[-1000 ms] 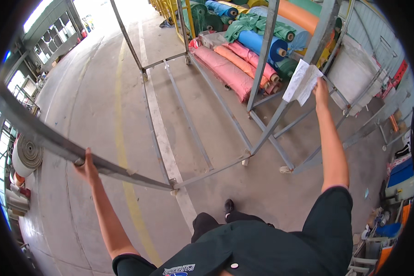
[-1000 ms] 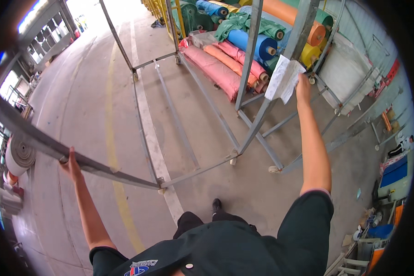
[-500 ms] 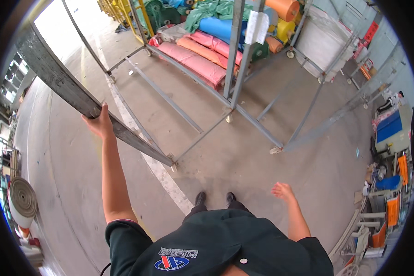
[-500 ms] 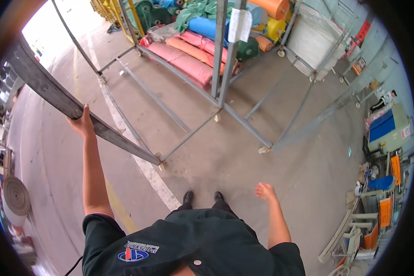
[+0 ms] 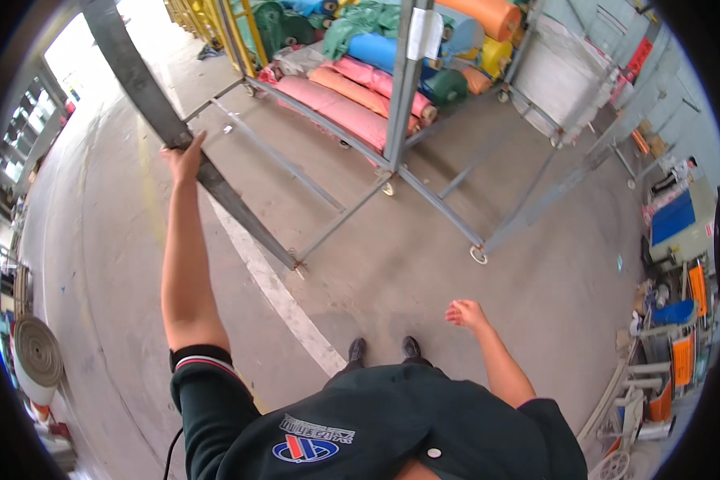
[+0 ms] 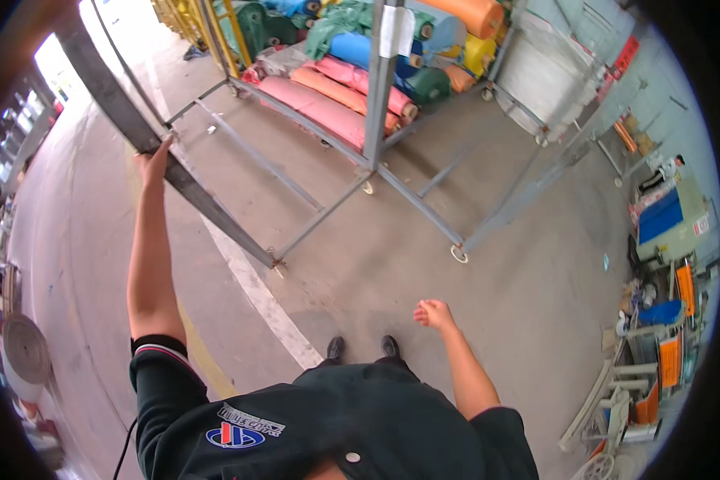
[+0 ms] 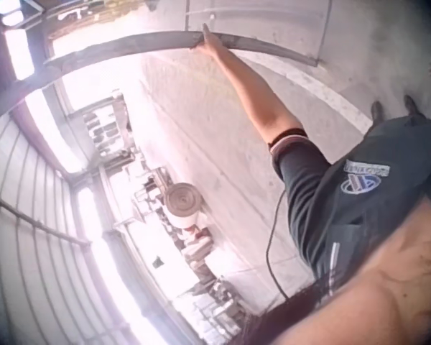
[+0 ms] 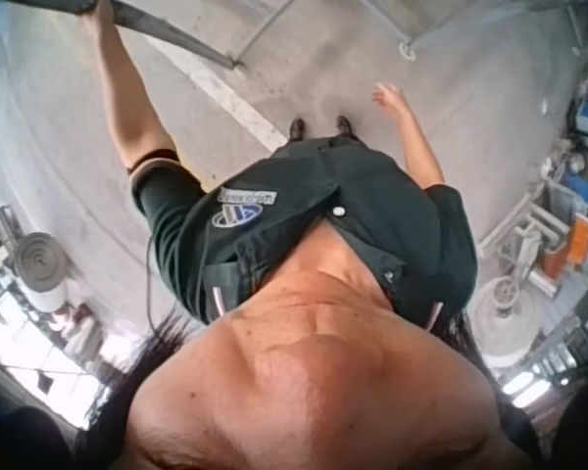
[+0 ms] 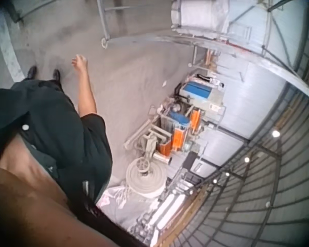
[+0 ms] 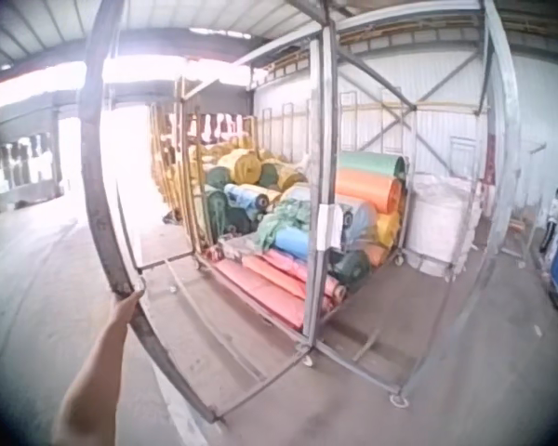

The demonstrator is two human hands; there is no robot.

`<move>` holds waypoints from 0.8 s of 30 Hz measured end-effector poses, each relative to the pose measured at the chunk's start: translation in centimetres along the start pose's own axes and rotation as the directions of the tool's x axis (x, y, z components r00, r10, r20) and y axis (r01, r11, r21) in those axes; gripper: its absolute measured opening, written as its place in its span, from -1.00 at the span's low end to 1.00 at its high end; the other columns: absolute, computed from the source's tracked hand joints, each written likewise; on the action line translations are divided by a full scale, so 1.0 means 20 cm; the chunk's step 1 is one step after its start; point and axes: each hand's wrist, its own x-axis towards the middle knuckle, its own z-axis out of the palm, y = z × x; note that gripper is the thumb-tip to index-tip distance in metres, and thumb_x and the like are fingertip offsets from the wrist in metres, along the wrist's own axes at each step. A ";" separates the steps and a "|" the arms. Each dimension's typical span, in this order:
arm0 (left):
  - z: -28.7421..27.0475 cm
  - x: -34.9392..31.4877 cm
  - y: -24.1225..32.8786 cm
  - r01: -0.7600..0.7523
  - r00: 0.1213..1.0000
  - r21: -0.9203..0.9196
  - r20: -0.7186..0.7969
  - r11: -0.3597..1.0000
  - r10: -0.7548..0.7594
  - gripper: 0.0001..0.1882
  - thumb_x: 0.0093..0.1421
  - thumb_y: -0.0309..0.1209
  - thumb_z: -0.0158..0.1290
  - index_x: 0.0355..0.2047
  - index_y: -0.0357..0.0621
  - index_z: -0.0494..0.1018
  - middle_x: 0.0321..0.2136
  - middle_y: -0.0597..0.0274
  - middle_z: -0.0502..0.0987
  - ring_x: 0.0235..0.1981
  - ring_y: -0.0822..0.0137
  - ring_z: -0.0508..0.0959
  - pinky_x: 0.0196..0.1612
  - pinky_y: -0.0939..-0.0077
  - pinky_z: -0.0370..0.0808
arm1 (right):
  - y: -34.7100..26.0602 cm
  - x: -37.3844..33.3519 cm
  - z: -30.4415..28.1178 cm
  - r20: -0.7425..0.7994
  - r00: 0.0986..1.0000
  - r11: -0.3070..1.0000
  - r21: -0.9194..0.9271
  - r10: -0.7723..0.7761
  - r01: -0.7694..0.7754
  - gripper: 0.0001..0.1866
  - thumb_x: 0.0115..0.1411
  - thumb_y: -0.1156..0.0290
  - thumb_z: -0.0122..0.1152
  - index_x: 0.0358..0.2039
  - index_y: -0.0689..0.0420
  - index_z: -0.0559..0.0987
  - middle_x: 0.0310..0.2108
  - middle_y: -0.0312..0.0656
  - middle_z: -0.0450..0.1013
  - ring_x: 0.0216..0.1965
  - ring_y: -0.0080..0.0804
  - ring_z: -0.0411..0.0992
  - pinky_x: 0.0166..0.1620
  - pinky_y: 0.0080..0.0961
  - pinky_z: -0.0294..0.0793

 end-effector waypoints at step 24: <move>0.07 -0.22 0.14 -0.077 0.965 0.462 -0.188 0.884 0.183 -0.24 -0.26 0.02 0.32 -0.10 -0.16 0.40 -0.16 -0.04 0.54 -0.08 -0.01 0.51 -0.03 0.19 0.41 | 1.37 -0.62 -0.54 -0.292 0.860 0.895 0.291 0.419 -0.338 -0.74 0.20 0.28 0.05 -0.26 0.24 0.46 -0.45 -0.05 0.52 -0.49 -0.24 0.56 -0.50 -0.42 0.51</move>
